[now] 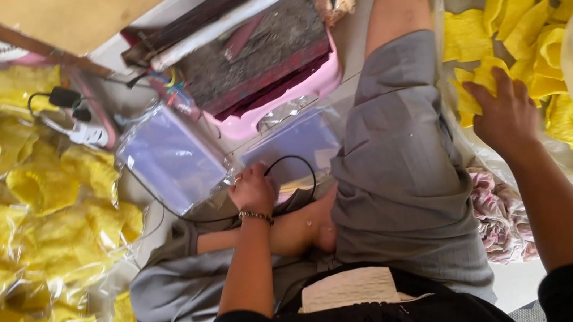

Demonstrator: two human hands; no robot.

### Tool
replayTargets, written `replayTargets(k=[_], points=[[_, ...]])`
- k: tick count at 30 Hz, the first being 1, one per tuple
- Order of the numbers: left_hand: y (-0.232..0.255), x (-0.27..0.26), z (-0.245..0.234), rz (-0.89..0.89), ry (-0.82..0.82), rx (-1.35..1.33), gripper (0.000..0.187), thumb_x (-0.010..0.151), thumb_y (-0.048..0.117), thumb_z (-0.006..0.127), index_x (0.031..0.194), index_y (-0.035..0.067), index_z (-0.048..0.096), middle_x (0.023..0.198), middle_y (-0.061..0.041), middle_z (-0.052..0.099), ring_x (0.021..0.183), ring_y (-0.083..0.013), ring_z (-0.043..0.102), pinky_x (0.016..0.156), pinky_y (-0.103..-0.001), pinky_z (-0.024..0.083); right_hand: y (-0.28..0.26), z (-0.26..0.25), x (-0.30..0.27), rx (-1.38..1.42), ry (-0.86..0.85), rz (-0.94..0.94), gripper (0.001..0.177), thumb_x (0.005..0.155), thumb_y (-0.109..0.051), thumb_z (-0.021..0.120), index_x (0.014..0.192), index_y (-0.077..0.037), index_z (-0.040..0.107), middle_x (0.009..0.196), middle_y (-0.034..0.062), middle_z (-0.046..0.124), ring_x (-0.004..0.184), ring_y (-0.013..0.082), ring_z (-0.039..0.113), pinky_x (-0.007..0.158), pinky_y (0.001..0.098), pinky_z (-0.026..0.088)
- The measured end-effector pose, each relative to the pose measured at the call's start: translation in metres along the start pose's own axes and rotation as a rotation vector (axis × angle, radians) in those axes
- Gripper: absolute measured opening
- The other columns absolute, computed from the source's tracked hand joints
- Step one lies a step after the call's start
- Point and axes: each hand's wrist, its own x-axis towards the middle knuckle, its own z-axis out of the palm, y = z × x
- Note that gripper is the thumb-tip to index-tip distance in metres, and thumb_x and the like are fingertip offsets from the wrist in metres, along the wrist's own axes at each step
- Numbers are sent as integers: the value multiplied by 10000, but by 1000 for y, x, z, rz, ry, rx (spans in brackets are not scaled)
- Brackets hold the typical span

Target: Manually packaging individual yellow food items into small plastic bags while sitting on the floor.

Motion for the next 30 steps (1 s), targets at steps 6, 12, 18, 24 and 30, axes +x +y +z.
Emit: replayTargets(k=[6, 12, 18, 24, 30], points=[[3, -3, -60, -24, -200, -119, 230, 865, 275, 666, 1015, 103, 639, 1085, -111, 619, 796, -407, 698, 591, -578, 571, 7, -34, -42, 271, -53, 137, 625, 933, -71, 602, 1548, -140, 516, 1563, 215, 483, 1245, 476, 581, 767, 640, 581], [-166, -2, -115, -278, 243, -205, 217, 877, 159, 563, 976, 126, 753, 947, -78, 717, 751, -304, 682, 600, -459, 507, 29, -16, -63, 386, -47, 222, 642, 945, -127, 537, 1573, -19, 461, 1545, 288, 461, 1248, 532, 540, 827, 708, 517], [-229, -54, -221, -634, 624, -91, 552, 969, 103, 814, 1385, -19, 471, 1469, -246, 390, 1094, -514, 613, 665, -649, 574, 19, -24, -69, 395, -81, 272, 637, 945, -149, 503, 1575, -66, 451, 1578, 267, 430, 1186, 571, 574, 780, 716, 534], [-81, -14, -113, 151, 352, -439, 420, 916, 198, 737, 1311, 102, 630, 1325, -115, 652, 1168, -327, 637, 978, -447, 505, 21, 1, -56, 404, 22, 261, 499, 1073, -277, 528, 1492, -8, 570, 1518, 236, 534, 1250, 484, 564, 863, 665, 501], [30, 18, -56, -13, -409, -40, 743, 965, 516, 539, 1597, 284, 226, 1704, -161, 38, 1542, -456, 109, 1139, -724, 222, 58, 45, -59, 640, 469, 142, 390, 1118, -109, 685, 856, 75, 462, 963, 216, 573, 847, 368, 545, 748, 481, 432]])
